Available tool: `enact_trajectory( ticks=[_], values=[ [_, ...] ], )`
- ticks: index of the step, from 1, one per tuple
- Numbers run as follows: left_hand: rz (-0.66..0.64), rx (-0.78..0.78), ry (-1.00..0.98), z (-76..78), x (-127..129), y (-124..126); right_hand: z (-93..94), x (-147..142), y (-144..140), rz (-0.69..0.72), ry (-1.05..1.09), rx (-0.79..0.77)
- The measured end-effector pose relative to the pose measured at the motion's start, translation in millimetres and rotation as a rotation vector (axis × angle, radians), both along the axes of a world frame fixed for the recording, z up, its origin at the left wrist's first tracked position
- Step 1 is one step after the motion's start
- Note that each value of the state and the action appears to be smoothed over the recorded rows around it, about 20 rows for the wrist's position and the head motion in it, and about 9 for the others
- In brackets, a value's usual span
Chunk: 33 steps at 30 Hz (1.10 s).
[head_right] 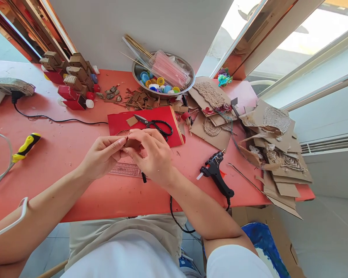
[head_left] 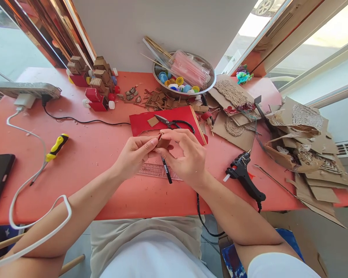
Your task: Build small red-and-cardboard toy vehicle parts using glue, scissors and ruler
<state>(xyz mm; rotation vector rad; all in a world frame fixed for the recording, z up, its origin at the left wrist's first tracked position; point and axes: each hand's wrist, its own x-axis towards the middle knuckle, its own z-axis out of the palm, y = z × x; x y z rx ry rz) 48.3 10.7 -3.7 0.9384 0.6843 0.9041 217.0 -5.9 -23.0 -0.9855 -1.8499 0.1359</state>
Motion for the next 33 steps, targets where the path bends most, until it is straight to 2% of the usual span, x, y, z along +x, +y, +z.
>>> enact_trajectory(
  ticks=[6, 13, 16, 22, 26, 29, 33],
  values=[
    [-0.013, -0.032, -0.019, -3.5, 2.1, -0.6, -1.0, -3.7, -1.8, -0.014, -0.006, 0.096],
    [-0.074, -0.088, -0.051, -4.0, 0.2, 1.9, 0.4, -1.2, -3.8, -0.021, -0.045, 0.008],
    [-0.092, -0.028, 0.022, -6.0, -3.5, 4.4, 1.4, -0.3, -3.2, -0.024, -0.041, -0.004],
    [0.001, 0.239, 0.376, -5.5, -10.5, 7.0, -1.0, -3.3, -2.5, -0.012, -0.042, -0.026],
    [-0.007, 0.371, 0.426, 2.9, -11.2, 4.2, -3.1, -4.7, -2.3, -0.030, -0.038, -0.008],
    [-0.031, 0.379, 0.401, 5.5, -11.3, 3.9, -3.3, -3.3, -1.3, -0.027, -0.053, 0.008],
    [-0.135, 0.304, 0.348, 2.3, -12.7, 9.1, -0.2, 2.8, 1.2, 0.047, -0.070, -0.020]
  ],
)
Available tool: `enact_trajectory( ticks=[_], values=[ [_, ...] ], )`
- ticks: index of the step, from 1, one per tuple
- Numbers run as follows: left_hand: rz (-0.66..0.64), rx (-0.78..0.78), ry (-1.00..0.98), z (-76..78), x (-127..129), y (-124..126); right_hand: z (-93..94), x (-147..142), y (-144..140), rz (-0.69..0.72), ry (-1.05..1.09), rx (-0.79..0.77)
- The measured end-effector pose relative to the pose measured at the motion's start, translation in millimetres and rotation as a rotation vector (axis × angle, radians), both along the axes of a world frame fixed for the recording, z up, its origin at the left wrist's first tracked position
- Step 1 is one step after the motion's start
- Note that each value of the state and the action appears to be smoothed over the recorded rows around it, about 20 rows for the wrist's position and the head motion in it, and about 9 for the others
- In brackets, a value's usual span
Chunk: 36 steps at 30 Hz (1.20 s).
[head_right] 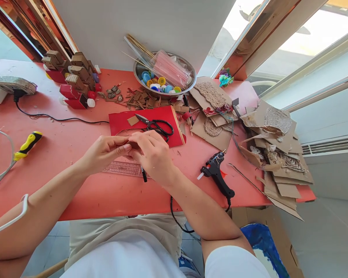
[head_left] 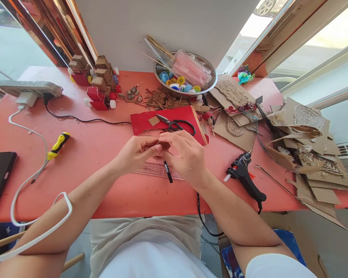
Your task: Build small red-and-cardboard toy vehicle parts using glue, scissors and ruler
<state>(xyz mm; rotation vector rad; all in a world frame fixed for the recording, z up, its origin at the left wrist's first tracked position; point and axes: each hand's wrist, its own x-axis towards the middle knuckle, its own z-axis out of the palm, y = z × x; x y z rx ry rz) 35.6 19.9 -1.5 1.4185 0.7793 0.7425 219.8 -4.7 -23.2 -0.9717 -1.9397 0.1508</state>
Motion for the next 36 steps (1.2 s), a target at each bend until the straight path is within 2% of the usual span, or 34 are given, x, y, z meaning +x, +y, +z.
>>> enact_trajectory(
  ticks=[6, 8, 13, 18, 22, 25, 28, 33, 36],
  values=[
    [0.025, 0.065, 0.035, -1.5, -2.2, 5.6, 8.8, 9.0, 4.0, 0.019, 0.042, -0.200],
    [0.038, 0.040, 0.039, -2.2, -2.4, 3.9, 12.3, 10.0, 4.9, 0.031, 0.057, -0.262],
    [0.010, 0.035, 0.093, -4.0, -1.3, -2.7, 22.5, 7.0, 5.2, 0.151, 0.004, -0.470],
    [0.060, 0.130, 0.114, -4.0, 2.8, -5.3, 21.0, -4.1, 4.9, 0.251, 0.226, -0.687],
    [0.104, 0.234, 0.122, -5.9, 6.2, -7.1, 12.9, -11.3, 1.9, 0.254, 0.383, -0.848],
    [0.129, 0.209, 0.086, -7.8, 9.2, -8.3, 9.3, -15.7, 0.1, 0.259, 0.478, -0.876],
    [0.146, 0.091, -0.013, -9.9, 12.7, -8.6, 8.4, -19.0, 0.3, 0.299, 0.540, -0.870],
    [0.103, -0.012, -0.168, -13.7, 17.1, -10.6, 7.8, -20.0, -0.2, 0.294, 0.585, -0.869],
    [0.152, -0.052, -0.246, -14.4, 18.7, -12.0, 7.5, -20.4, -1.4, 0.349, 0.590, -0.880]
  ],
)
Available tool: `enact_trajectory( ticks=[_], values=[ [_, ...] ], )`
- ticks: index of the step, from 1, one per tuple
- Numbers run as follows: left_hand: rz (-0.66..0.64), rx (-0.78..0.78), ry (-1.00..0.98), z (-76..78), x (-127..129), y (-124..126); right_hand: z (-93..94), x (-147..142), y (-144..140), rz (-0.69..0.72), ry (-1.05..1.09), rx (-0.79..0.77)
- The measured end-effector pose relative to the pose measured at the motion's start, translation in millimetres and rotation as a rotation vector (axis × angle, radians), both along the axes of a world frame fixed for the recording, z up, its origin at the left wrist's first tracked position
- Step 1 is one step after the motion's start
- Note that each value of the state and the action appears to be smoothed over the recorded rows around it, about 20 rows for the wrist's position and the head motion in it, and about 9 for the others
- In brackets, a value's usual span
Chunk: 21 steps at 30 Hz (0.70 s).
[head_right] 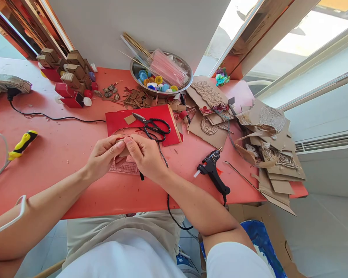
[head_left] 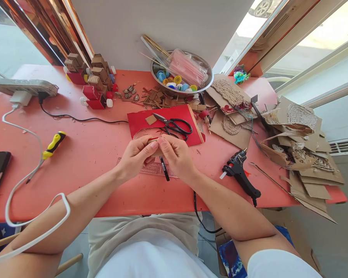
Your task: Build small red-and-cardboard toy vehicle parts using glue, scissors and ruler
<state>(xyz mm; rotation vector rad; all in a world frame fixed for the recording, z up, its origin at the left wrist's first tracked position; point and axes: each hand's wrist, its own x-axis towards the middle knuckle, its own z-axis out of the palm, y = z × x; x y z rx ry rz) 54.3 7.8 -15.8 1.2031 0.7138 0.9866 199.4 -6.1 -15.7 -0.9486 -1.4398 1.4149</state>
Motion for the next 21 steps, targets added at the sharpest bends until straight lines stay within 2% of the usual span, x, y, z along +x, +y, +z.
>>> enact_trajectory(
  ticks=[8, 14, 19, 21],
  values=[
    [0.045, -0.041, -0.068, 1.1, -0.8, 4.1, 4.1, 2.1, -2.4, -0.050, -0.212, 0.196],
    [-0.005, -0.046, -0.063, -1.0, -0.3, 3.8, -0.1, -2.3, -2.7, -0.150, -0.230, 0.175],
    [-0.089, 0.018, -0.038, -1.8, -3.4, 7.8, 5.2, -3.4, 0.2, -0.072, -0.130, 0.124],
    [-0.079, 0.044, -0.046, -1.1, -3.7, 7.3, 7.2, -2.3, 0.1, -0.053, -0.125, 0.139]
  ],
)
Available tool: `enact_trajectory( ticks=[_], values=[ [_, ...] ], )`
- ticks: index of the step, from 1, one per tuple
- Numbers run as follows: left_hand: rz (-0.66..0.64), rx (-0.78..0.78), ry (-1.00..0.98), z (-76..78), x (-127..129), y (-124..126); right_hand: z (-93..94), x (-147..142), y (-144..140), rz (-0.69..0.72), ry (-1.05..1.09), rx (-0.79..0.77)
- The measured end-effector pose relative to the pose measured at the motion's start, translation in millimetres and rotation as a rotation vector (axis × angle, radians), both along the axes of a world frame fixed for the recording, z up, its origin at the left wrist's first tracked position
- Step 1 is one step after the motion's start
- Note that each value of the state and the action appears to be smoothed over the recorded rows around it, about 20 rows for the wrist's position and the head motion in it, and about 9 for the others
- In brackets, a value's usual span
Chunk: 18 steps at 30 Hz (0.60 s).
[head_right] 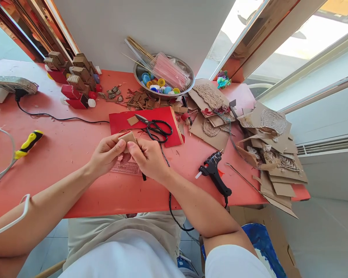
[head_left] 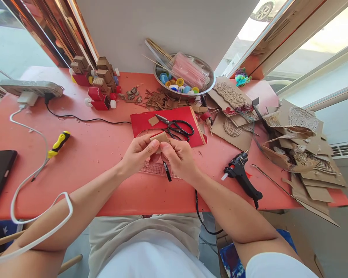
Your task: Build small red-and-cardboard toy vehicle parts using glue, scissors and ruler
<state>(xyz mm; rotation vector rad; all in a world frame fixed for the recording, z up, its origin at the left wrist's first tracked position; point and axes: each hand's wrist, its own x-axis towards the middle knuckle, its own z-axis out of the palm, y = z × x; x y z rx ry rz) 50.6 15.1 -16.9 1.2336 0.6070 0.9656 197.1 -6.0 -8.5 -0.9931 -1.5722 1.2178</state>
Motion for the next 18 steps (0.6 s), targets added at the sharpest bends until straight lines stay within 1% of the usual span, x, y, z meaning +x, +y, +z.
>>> enact_trajectory(
  ticks=[5, 8, 11, 15, 16, 18],
  values=[
    [0.092, 0.064, 0.023, -0.8, 4.2, -6.3, -1.5, 2.9, 0.3, -0.055, -0.098, 0.076],
    [0.165, 0.112, 0.079, -2.1, 3.7, -6.8, -4.5, 6.5, 4.5, -0.032, -0.104, 0.077],
    [0.254, 0.243, 0.250, -1.6, -4.3, -0.5, -8.6, 11.1, 10.9, -0.024, -0.052, 0.050],
    [0.381, 0.535, 0.552, -1.5, -17.4, 10.7, -12.3, 13.7, 16.1, -0.051, 0.054, -0.024],
    [0.393, 0.578, 0.597, -1.9, -19.1, 12.3, -12.1, 13.7, 16.3, -0.062, 0.065, -0.044],
    [0.370, 0.596, 0.634, -2.8, -20.4, 13.6, -10.7, 13.6, 16.0, -0.075, 0.074, -0.069]
  ],
)
